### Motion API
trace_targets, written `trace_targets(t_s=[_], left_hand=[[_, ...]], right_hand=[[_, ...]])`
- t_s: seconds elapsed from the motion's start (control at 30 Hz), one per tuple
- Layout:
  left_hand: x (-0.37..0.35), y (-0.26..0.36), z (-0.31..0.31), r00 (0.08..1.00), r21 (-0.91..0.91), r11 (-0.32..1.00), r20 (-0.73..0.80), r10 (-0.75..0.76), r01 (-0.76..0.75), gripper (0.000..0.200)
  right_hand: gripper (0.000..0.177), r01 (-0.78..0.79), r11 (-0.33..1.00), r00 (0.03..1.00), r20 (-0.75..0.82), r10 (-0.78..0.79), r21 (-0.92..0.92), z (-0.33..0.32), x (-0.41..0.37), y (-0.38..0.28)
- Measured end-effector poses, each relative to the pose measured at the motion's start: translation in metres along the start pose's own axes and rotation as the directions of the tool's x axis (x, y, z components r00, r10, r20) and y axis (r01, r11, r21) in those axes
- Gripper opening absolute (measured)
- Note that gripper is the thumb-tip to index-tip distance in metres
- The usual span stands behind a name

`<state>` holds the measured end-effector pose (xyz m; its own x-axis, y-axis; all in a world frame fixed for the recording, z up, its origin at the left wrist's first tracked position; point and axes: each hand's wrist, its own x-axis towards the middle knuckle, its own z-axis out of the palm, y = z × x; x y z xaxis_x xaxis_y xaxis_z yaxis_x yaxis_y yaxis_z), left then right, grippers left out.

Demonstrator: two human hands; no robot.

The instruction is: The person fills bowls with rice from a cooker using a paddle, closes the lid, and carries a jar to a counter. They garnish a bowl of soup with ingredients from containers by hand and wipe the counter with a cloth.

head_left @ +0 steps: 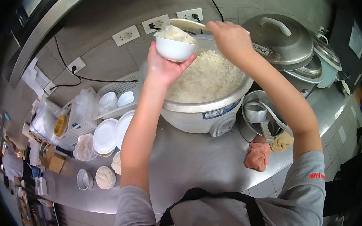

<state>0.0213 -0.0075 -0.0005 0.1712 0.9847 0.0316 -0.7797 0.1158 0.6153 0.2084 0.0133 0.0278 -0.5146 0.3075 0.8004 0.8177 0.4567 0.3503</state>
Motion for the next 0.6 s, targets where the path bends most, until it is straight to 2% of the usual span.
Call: trace_targets(t_s=[0.03, 0.07, 0.1, 0.17, 0.2, 0.27, 0.37, 0.43, 0.5, 0.53, 0.6], left_hand=[[-0.002, 0.003, -0.003, 0.999, -0.026, 0.999, 0.032, -0.037, 0.038, 0.057], [-0.004, 0.005, -0.005, 0.999, -0.028, 0.999, 0.031, -0.030, 0.030, 0.057], [-0.007, 0.007, -0.007, 0.998, -0.019, 0.999, 0.040, -0.045, 0.046, 0.058], [-0.010, 0.008, -0.010, 0.997, -0.009, 0.998, 0.049, -0.057, 0.057, 0.060], [-0.012, 0.008, -0.010, 0.997, 0.002, 0.999, 0.057, -0.050, 0.050, 0.061], [-0.017, 0.006, -0.011, 0.997, 0.014, 0.999, 0.062, -0.044, 0.043, 0.062], [-0.026, 0.009, -0.012, 0.995, 0.063, 0.998, 0.102, 0.015, -0.021, 0.062], [-0.029, 0.010, -0.012, 0.989, 0.143, 0.988, 0.147, 0.036, -0.058, 0.064], [-0.027, 0.012, -0.017, 0.990, 0.143, 0.989, 0.139, 0.019, -0.039, 0.063], [-0.026, 0.014, -0.021, 0.991, 0.142, 0.989, 0.134, 0.013, -0.032, 0.063], [-0.020, 0.019, -0.030, 0.984, 0.195, 0.980, 0.176, -0.006, -0.029, 0.063]], right_hand=[[0.029, -0.119, 0.990, 0.992, 0.061, 0.114, 0.077, -0.002, -0.001, 0.004], [0.035, -0.089, 0.986, 0.995, -0.033, 0.094, 0.139, -0.001, -0.003, 0.006], [0.035, -0.084, 0.986, 0.995, -0.035, 0.090, 0.143, -0.004, -0.004, 0.003], [0.035, 0.036, 0.996, 0.971, -0.238, -0.015, 0.084, -0.016, -0.009, -0.004], [0.035, 0.039, 0.996, 0.971, -0.239, -0.018, 0.085, -0.016, -0.013, -0.007], [0.046, 0.063, 0.997, 0.990, -0.130, -0.057, 0.045, -0.012, -0.023, -0.012], [0.046, 0.093, 0.989, 0.995, -0.052, -0.088, 0.112, -0.012, -0.038, -0.022], [0.047, 0.108, 0.986, 0.992, -0.080, -0.099, 0.124, -0.011, -0.036, -0.027], [0.044, 0.056, 0.970, 0.991, 0.106, -0.083, 0.238, -0.015, -0.030, -0.025], [0.044, 0.052, 0.970, 0.991, 0.106, -0.080, 0.239, -0.021, -0.023, -0.016], [0.039, -0.035, 0.843, 0.937, 0.310, -0.159, 0.537, -0.038, 0.005, 0.011]])
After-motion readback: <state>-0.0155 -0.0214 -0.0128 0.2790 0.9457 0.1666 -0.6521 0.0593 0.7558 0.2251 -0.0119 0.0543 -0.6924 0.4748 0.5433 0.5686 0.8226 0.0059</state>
